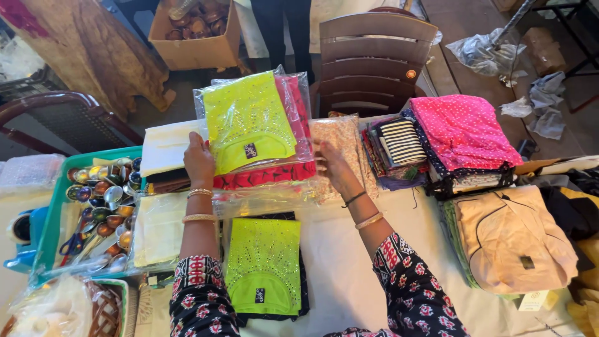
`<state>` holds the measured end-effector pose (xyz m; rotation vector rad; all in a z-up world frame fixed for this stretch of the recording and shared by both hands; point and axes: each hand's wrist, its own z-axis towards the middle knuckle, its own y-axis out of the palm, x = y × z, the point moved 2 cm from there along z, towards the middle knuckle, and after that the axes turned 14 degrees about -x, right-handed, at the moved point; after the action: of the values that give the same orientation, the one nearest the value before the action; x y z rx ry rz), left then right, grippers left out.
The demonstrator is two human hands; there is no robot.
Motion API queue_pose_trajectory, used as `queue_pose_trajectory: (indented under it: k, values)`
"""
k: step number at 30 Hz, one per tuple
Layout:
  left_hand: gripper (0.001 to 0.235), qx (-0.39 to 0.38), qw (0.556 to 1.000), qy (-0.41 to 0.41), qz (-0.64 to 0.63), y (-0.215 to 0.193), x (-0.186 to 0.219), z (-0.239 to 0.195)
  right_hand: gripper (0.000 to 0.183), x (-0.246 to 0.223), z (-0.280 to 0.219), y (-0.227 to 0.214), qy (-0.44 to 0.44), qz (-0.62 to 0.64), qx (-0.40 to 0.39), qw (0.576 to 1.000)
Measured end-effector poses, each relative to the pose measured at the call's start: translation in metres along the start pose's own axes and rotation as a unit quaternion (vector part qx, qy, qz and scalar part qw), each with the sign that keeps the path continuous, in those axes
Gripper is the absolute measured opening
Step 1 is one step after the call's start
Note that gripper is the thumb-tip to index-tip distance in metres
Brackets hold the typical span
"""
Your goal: The person places various folded garments, including a red patterned shirt and a lime green embellished top, into clear plastic bags. They smooth the items inside the bags and arrange the packaged clothes on a table alongside other stacks of clothing.
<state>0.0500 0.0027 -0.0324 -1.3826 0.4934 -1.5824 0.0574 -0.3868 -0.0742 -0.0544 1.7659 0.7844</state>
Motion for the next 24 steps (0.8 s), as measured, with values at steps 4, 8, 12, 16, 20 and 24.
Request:
queue_pose_trajectory:
  k: [4,8,12,16,20,24]
  values:
    - [0.016,-0.007,1.000,0.015,0.009,-0.014,0.018,-0.001,0.037,0.024,0.014,0.005,0.005,-0.012,0.013,1.000]
    - [0.016,-0.013,0.998,0.032,0.058,-0.031,0.028,-0.002,0.031,0.035,0.019,-0.001,-0.130,0.112,-0.053,0.984]
    - [0.013,-0.035,0.998,0.045,0.030,-0.039,0.021,-0.003,0.013,0.066,0.038,-0.078,-0.203,0.148,-0.022,0.968]
    - [0.013,-0.041,0.998,0.039,0.022,-0.033,0.017,-0.008,0.021,0.009,-0.006,-0.094,-0.190,0.035,0.048,0.980]
    - [0.012,-0.025,0.999,0.043,0.004,-0.029,0.021,-0.012,0.022,0.000,-0.031,-0.153,-0.167,-0.019,0.049,0.984]
    - [0.012,-0.035,0.999,0.030,0.016,-0.028,0.021,-0.008,0.025,0.026,-0.048,-0.224,-0.106,-0.085,0.068,0.988]
